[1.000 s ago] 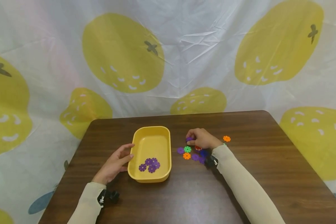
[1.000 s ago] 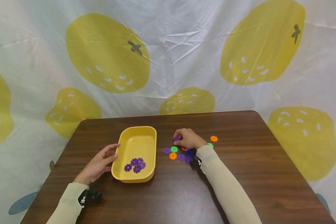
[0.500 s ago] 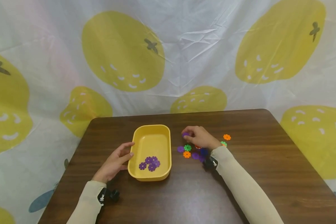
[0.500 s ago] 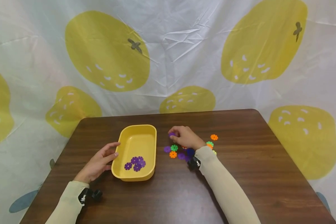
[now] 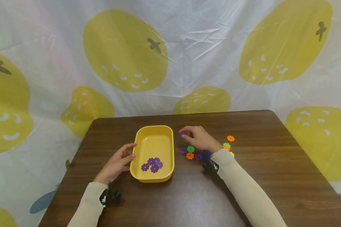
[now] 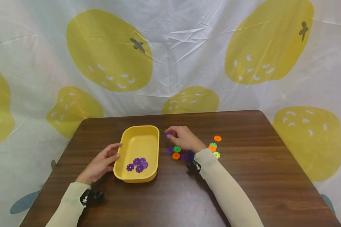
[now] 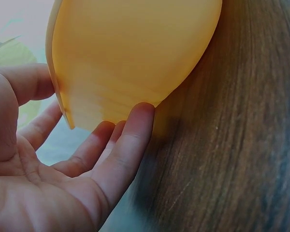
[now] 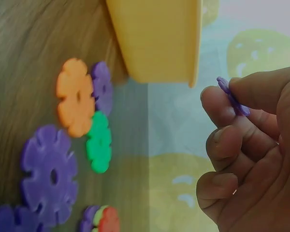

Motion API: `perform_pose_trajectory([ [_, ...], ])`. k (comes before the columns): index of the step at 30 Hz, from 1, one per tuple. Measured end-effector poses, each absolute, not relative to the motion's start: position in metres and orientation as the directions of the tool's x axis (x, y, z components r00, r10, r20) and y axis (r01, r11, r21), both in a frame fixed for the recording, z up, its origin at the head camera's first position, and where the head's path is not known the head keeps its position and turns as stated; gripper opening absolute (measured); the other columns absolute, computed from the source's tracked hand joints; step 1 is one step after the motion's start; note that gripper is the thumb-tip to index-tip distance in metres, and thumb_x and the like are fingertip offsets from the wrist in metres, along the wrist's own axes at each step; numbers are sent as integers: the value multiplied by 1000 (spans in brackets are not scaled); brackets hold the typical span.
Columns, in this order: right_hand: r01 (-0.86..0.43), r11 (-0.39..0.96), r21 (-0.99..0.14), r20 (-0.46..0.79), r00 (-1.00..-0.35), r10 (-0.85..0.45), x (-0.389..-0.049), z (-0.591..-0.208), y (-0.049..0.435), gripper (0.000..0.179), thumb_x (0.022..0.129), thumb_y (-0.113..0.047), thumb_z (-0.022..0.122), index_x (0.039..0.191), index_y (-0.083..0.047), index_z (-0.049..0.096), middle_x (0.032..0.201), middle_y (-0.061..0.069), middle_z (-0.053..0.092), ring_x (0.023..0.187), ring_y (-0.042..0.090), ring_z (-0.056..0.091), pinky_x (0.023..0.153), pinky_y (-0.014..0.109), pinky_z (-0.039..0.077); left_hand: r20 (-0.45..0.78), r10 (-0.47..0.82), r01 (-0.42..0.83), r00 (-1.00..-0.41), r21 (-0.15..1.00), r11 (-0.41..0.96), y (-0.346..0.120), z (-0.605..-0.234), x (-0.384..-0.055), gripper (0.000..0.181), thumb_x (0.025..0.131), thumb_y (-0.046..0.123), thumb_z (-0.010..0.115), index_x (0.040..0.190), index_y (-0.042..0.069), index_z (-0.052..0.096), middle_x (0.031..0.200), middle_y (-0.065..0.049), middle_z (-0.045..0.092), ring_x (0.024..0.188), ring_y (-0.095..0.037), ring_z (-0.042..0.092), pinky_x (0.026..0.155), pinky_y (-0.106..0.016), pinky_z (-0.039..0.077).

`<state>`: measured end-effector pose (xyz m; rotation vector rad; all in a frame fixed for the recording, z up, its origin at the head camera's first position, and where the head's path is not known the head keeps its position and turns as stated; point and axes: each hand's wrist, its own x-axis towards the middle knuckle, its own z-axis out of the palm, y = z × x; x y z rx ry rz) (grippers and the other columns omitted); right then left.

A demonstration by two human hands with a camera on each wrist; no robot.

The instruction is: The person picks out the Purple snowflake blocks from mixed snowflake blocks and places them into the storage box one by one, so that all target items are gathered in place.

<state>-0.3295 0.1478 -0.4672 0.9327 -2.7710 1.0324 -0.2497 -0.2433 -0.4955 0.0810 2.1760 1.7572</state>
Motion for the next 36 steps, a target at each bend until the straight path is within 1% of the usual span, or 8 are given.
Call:
perform_pose_trajectory([
  [6,-577,584,-571,261,-802,-537,-320,-455,138,28,107,-24,65,130,-13,72,80,-5,64,68,11,55,68,30,52,-231,255,-171,-939,956,239,-244,-495,-251,55,108,32,63,159,28,43,153,-22,50,129,-34,63,93,-47,63],
  [10,-592,566,-574,276,-790,-547,-316,-448,130,28,106,-22,66,130,-9,72,89,-3,70,74,12,59,72,30,55,-233,250,-171,-940,954,246,-244,-494,-251,55,107,33,64,159,29,43,153,-21,51,130,-35,63,94,-47,63],
  [13,-596,552,-582,273,-783,-558,-313,-445,125,30,106,-22,66,131,-7,72,100,0,76,81,12,64,78,31,59,-234,250,-172,-940,954,247,-244,-494,-251,56,107,34,64,158,29,43,154,-21,51,131,-35,63,95,-47,63],
  [17,-607,527,-595,279,-771,-573,-310,-442,119,30,107,-23,66,131,-6,71,110,2,78,88,10,69,83,30,61,-234,254,-171,-938,954,248,-244,-494,-251,56,107,33,64,158,29,43,153,-21,51,130,-34,63,95,-47,62],
  [21,-616,501,-608,289,-760,-583,-306,-439,113,26,106,-22,66,128,-8,73,107,0,78,85,9,67,78,27,60,-235,255,-171,-938,953,250,-244,-494,-250,55,107,32,64,159,29,43,153,-21,51,130,-35,63,95,-47,63],
  [28,-623,478,-620,275,-742,-611,-300,-435,102,24,107,-22,65,128,-13,72,101,-2,76,78,8,63,69,24,57,-229,263,-165,-937,956,244,-244,-495,-250,55,108,31,63,159,28,43,150,-22,52,128,-35,63,95,-48,63],
  [33,-657,454,-602,295,-711,-638,-298,-436,92,24,106,-19,66,128,-12,71,93,-3,73,76,7,61,67,23,55,-222,273,-159,-936,959,236,-244,-496,-250,55,108,31,63,159,27,43,149,-23,52,126,-34,64,94,-47,63],
  [36,-682,438,-586,316,-690,-651,-296,-437,85,23,106,-17,66,127,-11,72,91,-4,72,77,7,61,68,23,55,-223,272,-158,-936,958,239,-245,-496,-250,55,108,32,64,158,28,43,149,-23,52,127,-34,64,95,-48,63],
])
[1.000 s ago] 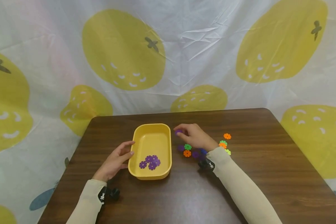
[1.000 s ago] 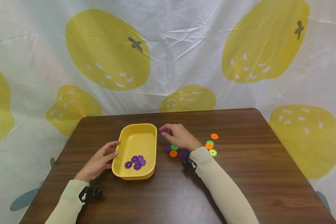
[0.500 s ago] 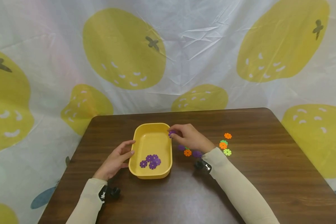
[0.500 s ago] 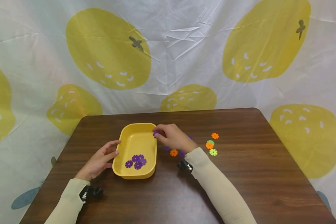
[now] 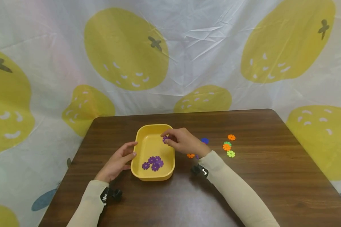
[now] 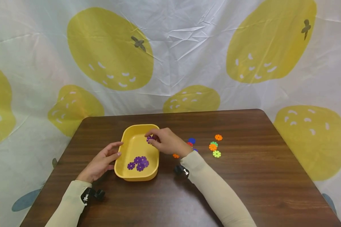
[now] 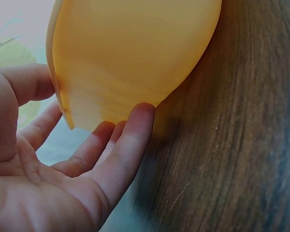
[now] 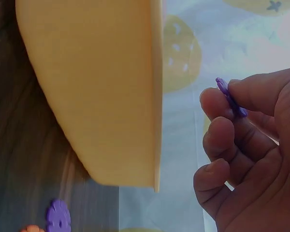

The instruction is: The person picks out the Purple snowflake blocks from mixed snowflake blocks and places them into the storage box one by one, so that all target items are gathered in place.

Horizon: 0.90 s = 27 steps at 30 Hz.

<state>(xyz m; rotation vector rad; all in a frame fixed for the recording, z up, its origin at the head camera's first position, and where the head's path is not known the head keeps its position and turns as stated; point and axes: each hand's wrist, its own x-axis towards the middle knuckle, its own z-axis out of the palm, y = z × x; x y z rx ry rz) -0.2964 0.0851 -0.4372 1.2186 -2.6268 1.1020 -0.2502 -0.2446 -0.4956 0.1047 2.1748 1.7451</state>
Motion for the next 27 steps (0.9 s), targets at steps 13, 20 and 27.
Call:
perform_pose_trajectory([
  [13,-689,413,-596,289,-664,-689,-293,-444,59,22,105,-19,68,125,-12,71,93,-5,71,78,8,61,70,22,57,-246,258,-183,-934,952,245,-245,-494,-250,54,108,30,63,158,29,43,151,-22,51,132,-36,61,95,-47,62],
  [20,-673,428,-602,247,-668,-702,-292,-446,54,24,104,-19,69,126,-10,71,90,-5,71,76,7,61,69,22,57,-244,261,-177,-934,951,253,-245,-493,-250,55,108,32,63,159,29,43,150,-22,52,130,-35,63,96,-47,62],
  [27,-690,445,-570,275,-671,-688,-294,-450,58,26,102,-19,70,125,-6,72,90,-3,71,78,9,62,70,22,56,-243,266,-174,-933,951,257,-245,-492,-249,55,108,32,63,159,29,43,150,-22,52,127,-34,64,95,-48,62],
])
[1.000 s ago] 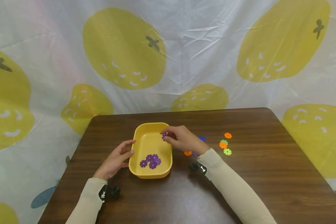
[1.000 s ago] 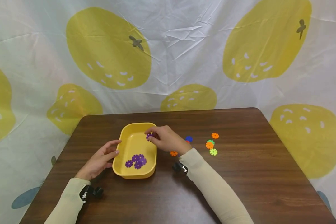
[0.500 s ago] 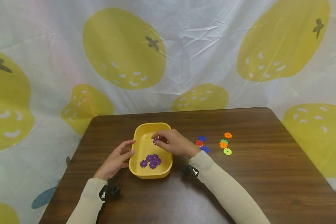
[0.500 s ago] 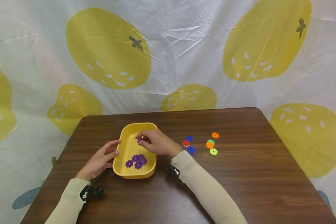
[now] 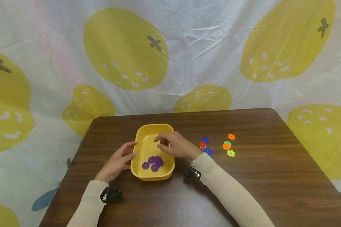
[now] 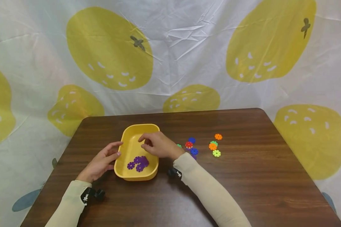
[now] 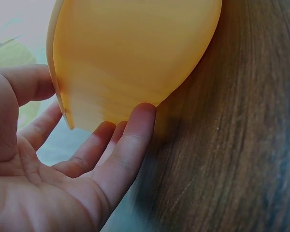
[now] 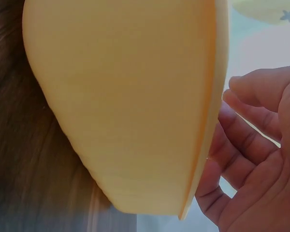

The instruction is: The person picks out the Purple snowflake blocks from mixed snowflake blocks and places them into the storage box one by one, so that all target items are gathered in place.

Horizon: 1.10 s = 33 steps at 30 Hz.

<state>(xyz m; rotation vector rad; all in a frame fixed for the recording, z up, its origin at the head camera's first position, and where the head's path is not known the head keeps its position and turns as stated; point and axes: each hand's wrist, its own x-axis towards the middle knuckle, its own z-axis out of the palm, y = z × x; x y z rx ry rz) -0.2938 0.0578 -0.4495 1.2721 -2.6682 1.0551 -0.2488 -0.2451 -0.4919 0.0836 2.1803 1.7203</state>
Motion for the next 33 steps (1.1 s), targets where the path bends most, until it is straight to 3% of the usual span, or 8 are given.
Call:
perform_pose_trajectory([
  [14,-655,468,-593,291,-717,-633,-291,-449,78,24,103,-19,69,123,-7,73,88,-4,70,77,8,62,71,24,56,-249,249,-181,-936,947,265,-245,-494,-250,51,109,32,62,157,32,44,149,-19,54,125,-32,66,95,-47,63],
  [20,-640,462,-614,323,-738,-593,-291,-449,97,19,104,-20,68,122,-15,73,85,-7,70,69,8,61,65,26,55,-240,259,-173,-936,951,258,-245,-493,-249,53,109,31,61,159,30,43,152,-21,52,128,-34,64,95,-47,63],
  [27,-566,488,-664,276,-793,-543,-289,-454,119,20,104,-22,68,123,-18,74,94,-5,76,74,11,66,68,28,58,-249,252,-188,-935,952,242,-244,-496,-248,53,109,31,62,158,30,43,152,-21,52,129,-34,64,93,-47,63],
  [33,-567,518,-641,287,-802,-524,-294,-464,142,18,103,-23,69,120,-19,75,98,-4,78,77,9,65,70,28,57,-242,250,-183,-937,954,239,-243,-497,-248,54,108,32,62,159,29,43,152,-22,51,129,-34,63,93,-46,63],
])
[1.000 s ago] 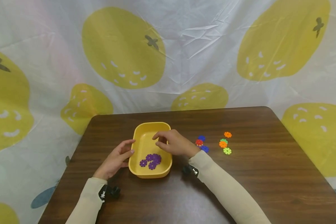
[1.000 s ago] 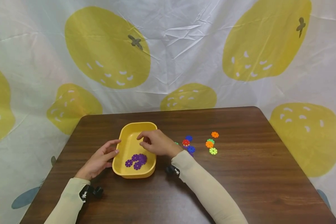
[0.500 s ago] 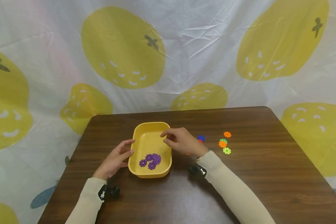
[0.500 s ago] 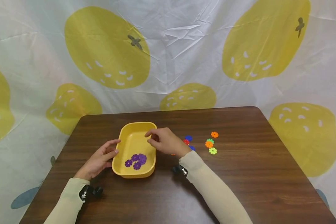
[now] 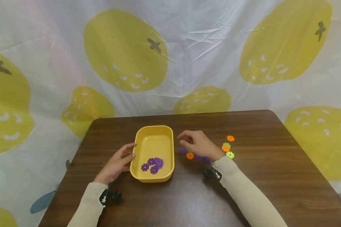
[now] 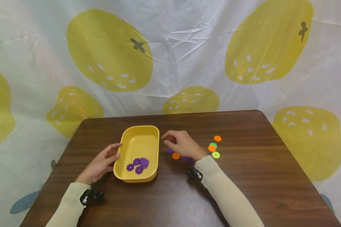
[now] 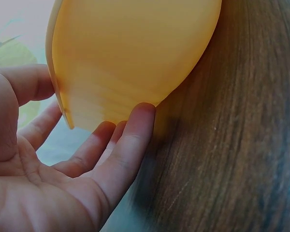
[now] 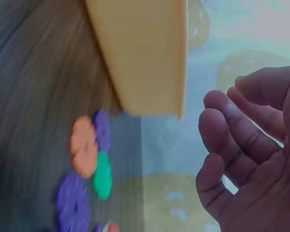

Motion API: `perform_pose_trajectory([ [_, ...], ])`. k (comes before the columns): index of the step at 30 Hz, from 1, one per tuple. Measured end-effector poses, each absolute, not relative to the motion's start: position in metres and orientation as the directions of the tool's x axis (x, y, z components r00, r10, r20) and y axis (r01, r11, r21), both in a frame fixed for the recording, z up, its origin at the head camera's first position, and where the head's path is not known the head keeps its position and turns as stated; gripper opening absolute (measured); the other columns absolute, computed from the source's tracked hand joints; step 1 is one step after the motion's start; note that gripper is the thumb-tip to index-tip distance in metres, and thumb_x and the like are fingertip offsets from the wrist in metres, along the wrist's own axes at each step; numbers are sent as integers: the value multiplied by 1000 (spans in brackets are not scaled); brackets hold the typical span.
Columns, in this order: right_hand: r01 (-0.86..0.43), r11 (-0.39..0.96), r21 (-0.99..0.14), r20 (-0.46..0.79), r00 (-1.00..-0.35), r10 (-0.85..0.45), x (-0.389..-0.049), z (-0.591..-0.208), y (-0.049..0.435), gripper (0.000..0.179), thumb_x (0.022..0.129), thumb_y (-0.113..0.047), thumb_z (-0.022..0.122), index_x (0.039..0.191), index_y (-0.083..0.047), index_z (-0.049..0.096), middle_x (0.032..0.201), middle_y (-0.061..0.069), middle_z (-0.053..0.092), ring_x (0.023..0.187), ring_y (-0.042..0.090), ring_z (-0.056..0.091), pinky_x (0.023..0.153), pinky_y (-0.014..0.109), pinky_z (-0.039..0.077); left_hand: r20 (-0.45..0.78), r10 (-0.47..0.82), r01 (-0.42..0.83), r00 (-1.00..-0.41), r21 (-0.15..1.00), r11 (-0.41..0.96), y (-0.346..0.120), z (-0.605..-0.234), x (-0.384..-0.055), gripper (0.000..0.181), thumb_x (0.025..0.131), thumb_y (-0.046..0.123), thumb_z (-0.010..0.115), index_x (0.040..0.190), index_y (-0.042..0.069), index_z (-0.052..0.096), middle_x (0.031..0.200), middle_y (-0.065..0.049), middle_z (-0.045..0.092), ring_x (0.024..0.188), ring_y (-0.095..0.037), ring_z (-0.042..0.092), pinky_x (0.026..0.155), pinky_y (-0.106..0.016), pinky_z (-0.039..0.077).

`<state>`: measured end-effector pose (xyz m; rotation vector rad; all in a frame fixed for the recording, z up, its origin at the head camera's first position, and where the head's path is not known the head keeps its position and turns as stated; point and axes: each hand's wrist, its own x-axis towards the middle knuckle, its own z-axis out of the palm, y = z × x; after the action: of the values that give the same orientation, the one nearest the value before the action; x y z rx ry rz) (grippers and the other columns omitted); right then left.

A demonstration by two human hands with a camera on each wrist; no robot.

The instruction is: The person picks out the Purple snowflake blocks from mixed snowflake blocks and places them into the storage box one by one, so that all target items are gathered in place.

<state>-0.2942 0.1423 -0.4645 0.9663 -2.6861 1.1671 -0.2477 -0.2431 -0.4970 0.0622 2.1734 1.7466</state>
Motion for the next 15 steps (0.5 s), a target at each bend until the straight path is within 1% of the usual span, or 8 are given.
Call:
perform_pose_trajectory([
  [3,-560,532,-635,283,-810,-514,-296,-470,156,17,103,-20,70,119,-18,74,96,2,79,73,9,63,67,27,55,-241,250,-181,-938,954,238,-242,-497,-248,54,108,31,62,159,29,43,153,-21,52,129,-34,63,92,-46,63],
  [6,-550,555,-624,267,-818,-510,-296,-475,169,18,102,-17,71,119,-14,75,91,3,78,69,9,60,65,27,53,-242,256,-184,-936,955,233,-241,-497,-249,53,109,30,61,159,28,43,153,-22,51,129,-34,63,91,-45,63],
  [11,-545,598,-588,235,-822,-519,-295,-482,186,21,98,-17,74,118,-9,75,85,-8,73,69,5,58,66,25,51,-241,253,-183,-937,956,231,-241,-498,-249,53,109,27,60,159,27,42,153,-23,51,128,-34,64,90,-45,64],
  [15,-538,618,-573,182,-819,-544,-292,-487,195,22,96,-17,77,117,-9,74,82,-11,69,69,4,58,65,24,51,-234,257,-176,-938,957,231,-242,-498,-250,53,109,28,61,159,27,43,150,-23,52,126,-33,65,90,-46,64],
])
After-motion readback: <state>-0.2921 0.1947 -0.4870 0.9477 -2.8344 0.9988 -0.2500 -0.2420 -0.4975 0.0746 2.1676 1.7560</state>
